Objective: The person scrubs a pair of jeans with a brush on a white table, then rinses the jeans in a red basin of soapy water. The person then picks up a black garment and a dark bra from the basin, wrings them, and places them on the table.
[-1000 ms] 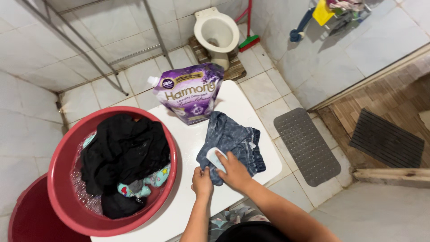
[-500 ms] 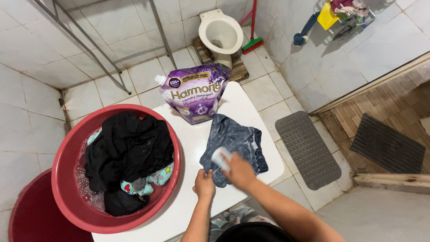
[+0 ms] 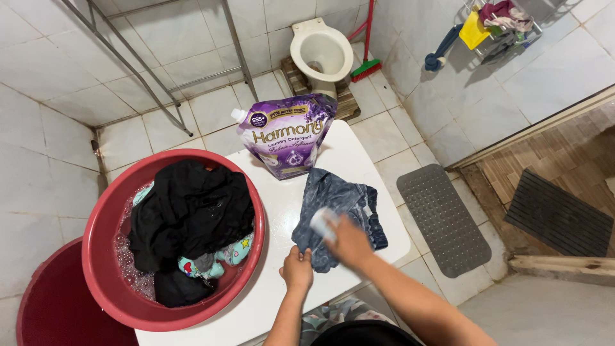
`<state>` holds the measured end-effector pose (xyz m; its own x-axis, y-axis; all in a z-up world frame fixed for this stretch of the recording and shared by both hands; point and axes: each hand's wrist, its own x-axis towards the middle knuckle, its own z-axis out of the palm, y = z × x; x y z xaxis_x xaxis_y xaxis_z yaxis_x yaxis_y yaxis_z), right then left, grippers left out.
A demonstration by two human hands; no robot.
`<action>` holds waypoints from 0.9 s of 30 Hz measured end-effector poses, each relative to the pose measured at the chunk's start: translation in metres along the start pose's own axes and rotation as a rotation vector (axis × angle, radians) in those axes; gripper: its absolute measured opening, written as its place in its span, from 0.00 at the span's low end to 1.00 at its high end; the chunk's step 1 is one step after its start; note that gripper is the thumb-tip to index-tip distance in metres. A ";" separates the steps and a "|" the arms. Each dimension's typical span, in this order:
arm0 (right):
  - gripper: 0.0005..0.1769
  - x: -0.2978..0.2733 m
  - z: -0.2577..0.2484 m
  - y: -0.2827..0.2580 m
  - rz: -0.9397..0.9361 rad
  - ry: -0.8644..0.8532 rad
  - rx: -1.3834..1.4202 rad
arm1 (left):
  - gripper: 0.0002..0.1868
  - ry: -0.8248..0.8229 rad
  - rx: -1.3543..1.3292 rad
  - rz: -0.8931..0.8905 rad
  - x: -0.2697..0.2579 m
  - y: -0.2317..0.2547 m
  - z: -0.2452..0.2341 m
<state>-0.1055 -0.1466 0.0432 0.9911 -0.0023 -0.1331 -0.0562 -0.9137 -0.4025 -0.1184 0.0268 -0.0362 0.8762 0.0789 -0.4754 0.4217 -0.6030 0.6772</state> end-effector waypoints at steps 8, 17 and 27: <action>0.36 0.021 -0.021 0.047 0.126 0.169 0.004 | 0.14 -0.095 0.108 0.028 -0.019 -0.017 -0.011; 0.40 0.041 -0.029 0.113 0.318 0.212 0.138 | 0.16 -0.005 0.216 -0.045 -0.043 -0.073 -0.037; 0.33 0.001 0.000 0.060 0.143 0.184 0.044 | 0.26 0.132 0.309 0.016 -0.065 -0.031 -0.062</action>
<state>-0.1078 -0.2012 0.0191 0.9778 -0.2080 -0.0260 -0.1987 -0.8802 -0.4310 -0.1738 0.0898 0.0081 0.9132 0.1579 -0.3756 0.3351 -0.8155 0.4719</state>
